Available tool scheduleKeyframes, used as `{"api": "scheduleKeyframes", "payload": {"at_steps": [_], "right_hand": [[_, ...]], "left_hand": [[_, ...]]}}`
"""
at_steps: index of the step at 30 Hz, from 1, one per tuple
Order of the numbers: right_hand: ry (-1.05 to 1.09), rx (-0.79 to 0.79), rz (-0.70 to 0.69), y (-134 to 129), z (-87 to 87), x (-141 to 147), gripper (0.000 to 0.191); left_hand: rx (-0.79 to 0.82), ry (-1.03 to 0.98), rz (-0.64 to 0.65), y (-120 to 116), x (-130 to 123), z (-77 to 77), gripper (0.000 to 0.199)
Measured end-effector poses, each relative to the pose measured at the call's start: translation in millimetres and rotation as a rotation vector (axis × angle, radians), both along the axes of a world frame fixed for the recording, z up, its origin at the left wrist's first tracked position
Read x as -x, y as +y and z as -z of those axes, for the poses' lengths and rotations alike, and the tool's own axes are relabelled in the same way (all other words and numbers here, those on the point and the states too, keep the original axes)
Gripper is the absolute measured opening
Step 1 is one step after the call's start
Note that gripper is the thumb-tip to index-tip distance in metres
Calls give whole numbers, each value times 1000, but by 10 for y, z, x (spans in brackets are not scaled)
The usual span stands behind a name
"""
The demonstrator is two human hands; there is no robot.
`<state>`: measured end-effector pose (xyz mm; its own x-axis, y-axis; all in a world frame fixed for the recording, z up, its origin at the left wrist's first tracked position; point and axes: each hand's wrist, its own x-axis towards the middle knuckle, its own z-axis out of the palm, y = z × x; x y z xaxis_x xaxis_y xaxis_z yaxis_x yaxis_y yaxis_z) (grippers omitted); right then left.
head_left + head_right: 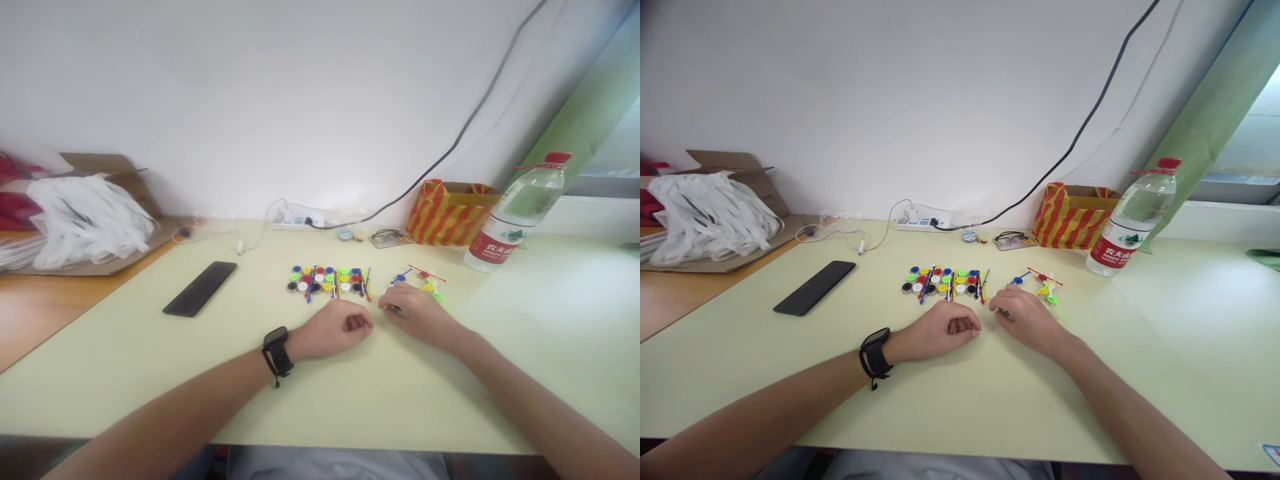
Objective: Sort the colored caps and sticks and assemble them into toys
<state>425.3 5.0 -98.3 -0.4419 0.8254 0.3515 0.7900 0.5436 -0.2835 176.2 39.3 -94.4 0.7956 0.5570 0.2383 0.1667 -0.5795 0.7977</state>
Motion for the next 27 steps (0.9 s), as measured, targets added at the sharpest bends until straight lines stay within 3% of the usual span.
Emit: {"api": "scheduleKeyframes", "payload": {"at_steps": [3,11,19,23,25,27], "right_hand": [[-2,27,-21,-38,-32,26,18],[2,20,15,13,56,-59,41],[32,-54,124,221,131,-349,36],[245,-151,230,178,-114,-312,17],[452,-157,221,-10,-350,-235,14],[703,-157,126,-307,-596,-153,14]], "left_hand": [[-17,5,0,2,-3,5,15],[-44,12,9,4,-4,29,12],[-58,53,18,-16,-4,19,15],[-53,72,52,-41,-6,-6,22],[-70,86,51,-48,-6,-10,25],[-87,105,43,-50,-6,-9,25]]}}
